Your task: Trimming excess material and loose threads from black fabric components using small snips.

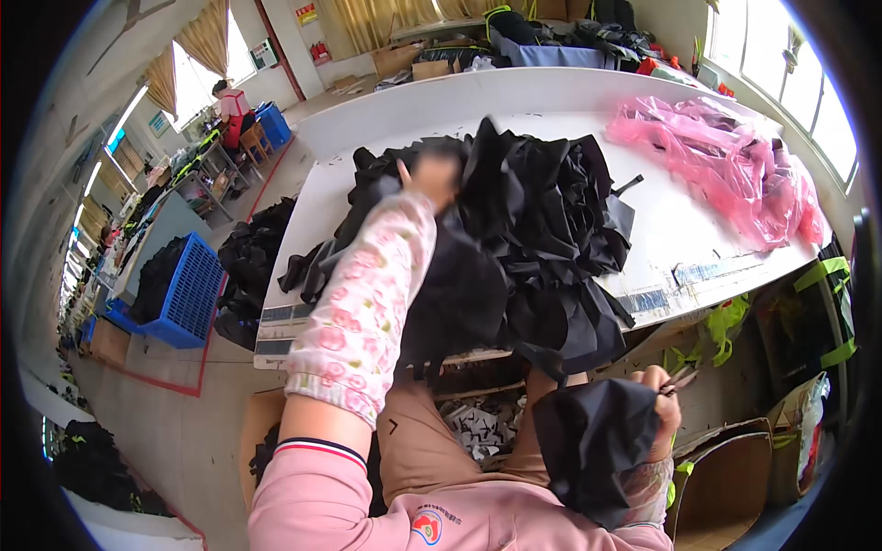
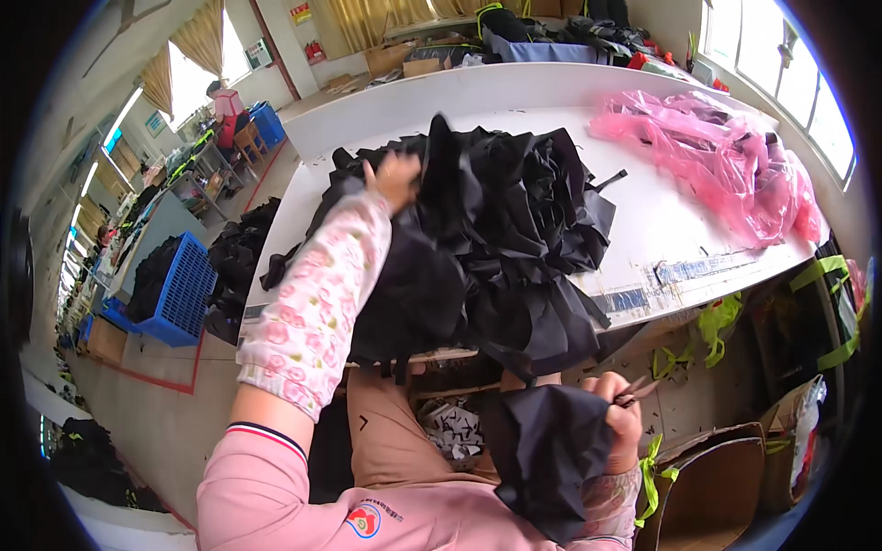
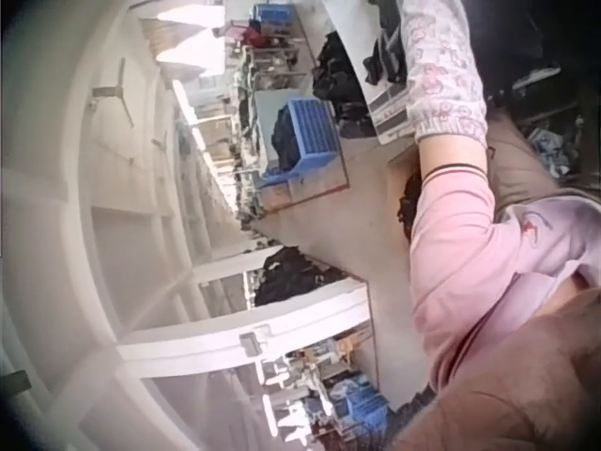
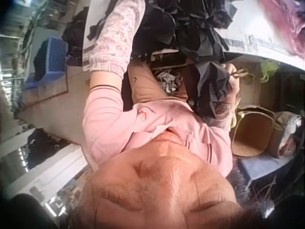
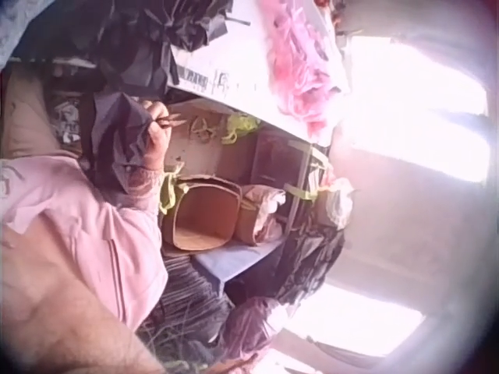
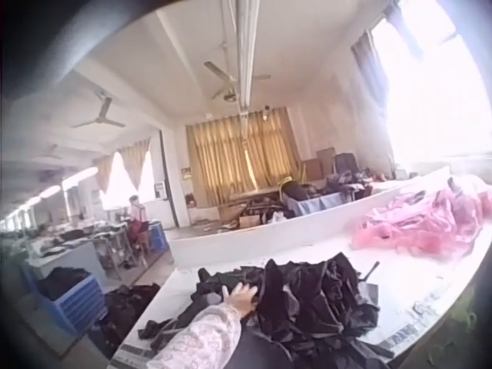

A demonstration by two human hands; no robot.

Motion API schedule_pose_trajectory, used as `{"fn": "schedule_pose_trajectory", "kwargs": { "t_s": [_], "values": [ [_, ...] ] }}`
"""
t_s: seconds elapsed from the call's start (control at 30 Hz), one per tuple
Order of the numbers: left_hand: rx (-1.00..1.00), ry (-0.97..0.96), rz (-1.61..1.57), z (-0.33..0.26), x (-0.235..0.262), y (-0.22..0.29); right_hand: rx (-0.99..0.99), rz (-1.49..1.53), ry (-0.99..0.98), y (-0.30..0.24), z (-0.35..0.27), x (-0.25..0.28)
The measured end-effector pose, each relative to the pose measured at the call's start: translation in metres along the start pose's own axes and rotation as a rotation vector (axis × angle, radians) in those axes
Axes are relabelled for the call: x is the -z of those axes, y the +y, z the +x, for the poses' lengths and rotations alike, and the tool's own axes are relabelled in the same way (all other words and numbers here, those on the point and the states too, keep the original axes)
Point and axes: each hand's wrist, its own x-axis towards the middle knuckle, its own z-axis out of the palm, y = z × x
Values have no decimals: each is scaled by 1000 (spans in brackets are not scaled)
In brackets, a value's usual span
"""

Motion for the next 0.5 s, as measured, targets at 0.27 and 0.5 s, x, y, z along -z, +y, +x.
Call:
{"fn": "schedule_pose_trajectory", "kwargs": {
  "t_s": [0.27,0.5],
  "values": [
    [-22,499,-901,-50,-20,-23,-175,-116,-15,17,9,-19],
    [-316,220,-497,-161,48,-42,-203,-60,-105,28,13,-36]
  ]
}}
